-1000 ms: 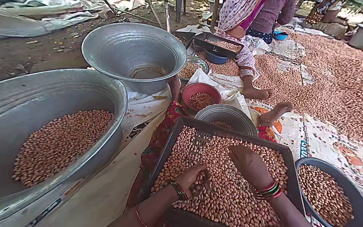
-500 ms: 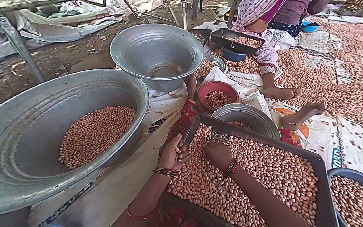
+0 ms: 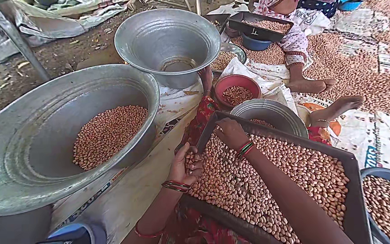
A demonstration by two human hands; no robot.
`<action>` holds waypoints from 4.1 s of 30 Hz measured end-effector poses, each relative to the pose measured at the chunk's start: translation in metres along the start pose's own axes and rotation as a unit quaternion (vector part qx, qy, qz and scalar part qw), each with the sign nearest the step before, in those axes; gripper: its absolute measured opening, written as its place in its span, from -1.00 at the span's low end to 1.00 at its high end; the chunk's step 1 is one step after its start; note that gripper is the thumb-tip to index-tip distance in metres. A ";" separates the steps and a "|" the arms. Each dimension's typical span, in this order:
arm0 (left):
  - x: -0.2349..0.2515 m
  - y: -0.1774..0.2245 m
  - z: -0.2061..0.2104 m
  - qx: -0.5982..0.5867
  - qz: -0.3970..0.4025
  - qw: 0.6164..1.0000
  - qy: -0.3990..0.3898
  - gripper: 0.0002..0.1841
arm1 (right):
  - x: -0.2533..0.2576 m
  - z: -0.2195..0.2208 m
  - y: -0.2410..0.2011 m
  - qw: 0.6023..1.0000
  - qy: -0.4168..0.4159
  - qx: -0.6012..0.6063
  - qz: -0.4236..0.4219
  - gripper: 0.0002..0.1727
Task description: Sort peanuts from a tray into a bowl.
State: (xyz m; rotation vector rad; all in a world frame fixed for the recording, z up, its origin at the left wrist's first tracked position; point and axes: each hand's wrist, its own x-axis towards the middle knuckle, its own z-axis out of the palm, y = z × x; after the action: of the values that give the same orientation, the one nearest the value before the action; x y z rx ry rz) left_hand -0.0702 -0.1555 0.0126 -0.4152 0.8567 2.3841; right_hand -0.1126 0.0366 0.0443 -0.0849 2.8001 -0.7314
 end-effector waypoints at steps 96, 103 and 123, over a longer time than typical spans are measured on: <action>-0.020 -0.031 -0.001 0.117 -0.105 0.984 0.079 -0.60 | -0.125 0.104 0.023 0.978 -0.001 -0.158 -0.139 -0.82; -0.019 -0.035 0.004 0.206 -0.134 0.965 0.091 -0.57 | -0.116 0.059 0.014 0.965 0.162 0.105 -0.177 -0.77; -0.016 -0.044 -0.010 0.146 0.006 0.988 0.046 -0.44 | -0.130 0.075 -0.013 0.918 0.022 0.237 -0.317 -0.75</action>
State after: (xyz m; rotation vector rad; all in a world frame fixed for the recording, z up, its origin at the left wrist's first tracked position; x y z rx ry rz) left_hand -0.0300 -0.1403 -0.0090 -0.4048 1.2337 2.2172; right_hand 0.0318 0.0053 0.0158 -0.9190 2.5307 -1.5418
